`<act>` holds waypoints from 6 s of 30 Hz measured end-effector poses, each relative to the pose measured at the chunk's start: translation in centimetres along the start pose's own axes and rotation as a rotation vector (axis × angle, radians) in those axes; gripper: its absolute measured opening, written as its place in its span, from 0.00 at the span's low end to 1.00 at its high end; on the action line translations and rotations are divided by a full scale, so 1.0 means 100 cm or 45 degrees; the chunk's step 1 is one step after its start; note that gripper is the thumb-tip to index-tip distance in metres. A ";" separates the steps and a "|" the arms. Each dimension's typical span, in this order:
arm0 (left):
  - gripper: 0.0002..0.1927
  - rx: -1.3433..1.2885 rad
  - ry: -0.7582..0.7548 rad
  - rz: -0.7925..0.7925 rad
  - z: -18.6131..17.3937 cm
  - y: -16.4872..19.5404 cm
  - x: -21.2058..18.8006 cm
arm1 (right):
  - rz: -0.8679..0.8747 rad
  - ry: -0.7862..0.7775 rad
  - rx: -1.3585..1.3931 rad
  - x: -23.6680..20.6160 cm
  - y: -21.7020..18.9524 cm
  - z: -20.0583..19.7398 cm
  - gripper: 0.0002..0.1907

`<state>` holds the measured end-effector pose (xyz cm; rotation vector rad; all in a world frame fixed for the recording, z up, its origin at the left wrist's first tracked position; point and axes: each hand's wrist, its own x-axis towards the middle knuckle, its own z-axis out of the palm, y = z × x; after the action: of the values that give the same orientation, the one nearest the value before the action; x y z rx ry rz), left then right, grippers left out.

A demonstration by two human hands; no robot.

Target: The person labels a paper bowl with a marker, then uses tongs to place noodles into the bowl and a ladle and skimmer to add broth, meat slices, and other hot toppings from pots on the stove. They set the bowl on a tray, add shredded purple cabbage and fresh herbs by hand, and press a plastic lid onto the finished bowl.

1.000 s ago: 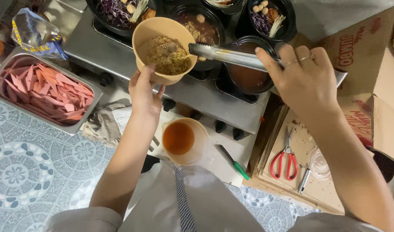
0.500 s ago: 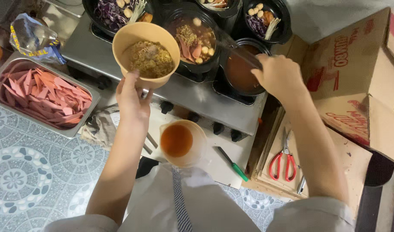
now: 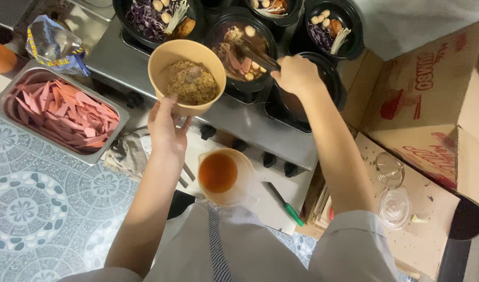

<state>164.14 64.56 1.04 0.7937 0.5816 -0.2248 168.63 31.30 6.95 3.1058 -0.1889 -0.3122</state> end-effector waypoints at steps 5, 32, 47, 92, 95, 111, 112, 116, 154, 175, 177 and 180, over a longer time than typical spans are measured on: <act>0.26 -0.005 -0.039 0.011 0.000 0.000 -0.002 | -0.069 0.191 0.075 0.012 -0.012 0.021 0.15; 0.29 0.114 -0.040 0.036 0.015 -0.009 -0.014 | -0.054 0.311 0.876 -0.098 -0.012 -0.040 0.08; 0.46 0.035 0.099 0.066 0.053 -0.003 -0.011 | -0.277 0.500 0.901 -0.146 0.008 -0.113 0.08; 0.25 0.178 -0.309 -0.166 0.063 -0.027 -0.030 | 0.009 -0.241 -0.934 -0.194 -0.086 -0.248 0.12; 0.26 0.172 -0.332 -0.161 0.062 -0.023 -0.031 | -0.079 -0.139 -0.935 -0.192 -0.092 -0.252 0.11; 0.22 -0.026 -0.139 -0.067 0.023 0.006 0.007 | 0.053 0.078 -0.654 -0.120 -0.017 -0.180 0.20; 0.21 -0.042 -0.118 -0.048 0.018 0.010 0.008 | 0.032 0.071 -0.561 -0.105 -0.011 -0.162 0.20; 0.19 -0.057 -0.079 0.015 0.006 0.025 0.008 | 0.124 -0.054 -0.292 -0.047 0.003 -0.090 0.22; 0.29 0.066 -0.057 -0.095 0.007 0.004 -0.004 | -0.054 0.189 0.957 -0.047 -0.024 -0.003 0.09; 0.27 0.049 -0.052 -0.038 0.012 0.000 -0.006 | -0.129 0.285 -0.149 -0.053 -0.007 -0.007 0.15; 0.27 0.056 -0.037 -0.030 0.009 0.003 -0.004 | -0.150 0.293 -0.242 -0.042 -0.006 -0.006 0.17; 0.27 0.040 -0.010 -0.026 0.005 0.006 -0.001 | -0.077 0.137 -0.205 -0.021 -0.002 -0.012 0.18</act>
<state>164.52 64.56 1.70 0.8174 0.5804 -0.2563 166.90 31.79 8.56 2.9627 -0.0648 -0.1525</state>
